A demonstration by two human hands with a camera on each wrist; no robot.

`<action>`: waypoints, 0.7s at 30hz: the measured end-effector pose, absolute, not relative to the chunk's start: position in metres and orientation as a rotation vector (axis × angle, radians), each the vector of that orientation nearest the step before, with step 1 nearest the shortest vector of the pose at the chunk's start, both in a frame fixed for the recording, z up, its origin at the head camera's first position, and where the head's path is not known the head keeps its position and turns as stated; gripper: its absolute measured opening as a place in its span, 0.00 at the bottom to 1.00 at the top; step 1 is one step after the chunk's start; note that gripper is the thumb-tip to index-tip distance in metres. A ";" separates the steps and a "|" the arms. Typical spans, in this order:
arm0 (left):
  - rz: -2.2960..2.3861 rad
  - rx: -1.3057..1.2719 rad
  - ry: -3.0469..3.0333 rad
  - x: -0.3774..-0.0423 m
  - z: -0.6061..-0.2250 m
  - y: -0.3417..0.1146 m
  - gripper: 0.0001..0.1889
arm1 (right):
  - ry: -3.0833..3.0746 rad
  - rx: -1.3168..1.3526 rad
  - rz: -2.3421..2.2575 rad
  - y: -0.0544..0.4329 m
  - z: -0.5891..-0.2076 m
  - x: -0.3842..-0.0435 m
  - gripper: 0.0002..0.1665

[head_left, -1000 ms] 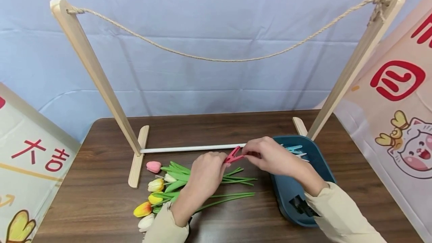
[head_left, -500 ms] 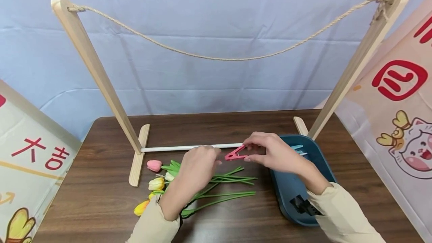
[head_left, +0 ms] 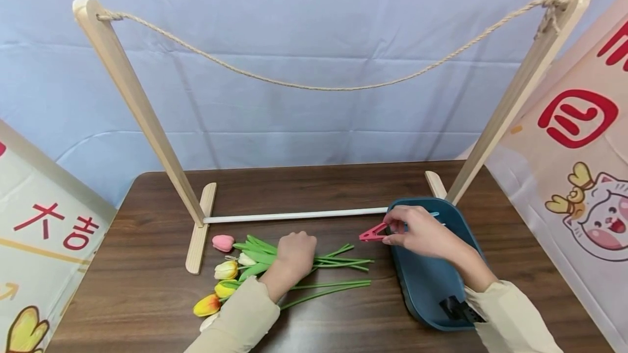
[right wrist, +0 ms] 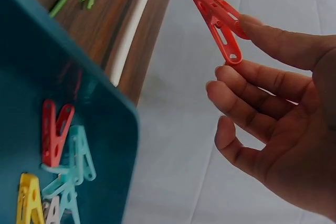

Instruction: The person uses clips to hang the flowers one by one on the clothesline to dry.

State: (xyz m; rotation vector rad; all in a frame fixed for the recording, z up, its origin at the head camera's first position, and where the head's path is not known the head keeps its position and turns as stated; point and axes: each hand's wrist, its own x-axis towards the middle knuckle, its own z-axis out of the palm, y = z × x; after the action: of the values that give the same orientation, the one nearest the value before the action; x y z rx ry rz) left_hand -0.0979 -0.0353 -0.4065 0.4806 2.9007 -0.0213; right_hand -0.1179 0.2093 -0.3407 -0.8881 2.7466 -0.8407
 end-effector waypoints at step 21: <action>-0.005 0.413 2.989 -0.099 -0.416 -0.043 0.03 | 2.751 -0.832 -0.791 0.223 -0.344 -0.117 0.10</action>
State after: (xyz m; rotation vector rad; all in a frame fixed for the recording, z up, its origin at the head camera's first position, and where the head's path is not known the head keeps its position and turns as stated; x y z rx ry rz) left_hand -0.0989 -0.0431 -0.4159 0.4129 2.9886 -0.0048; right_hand -0.1175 0.2226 -0.3441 -0.8316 2.7512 -0.7912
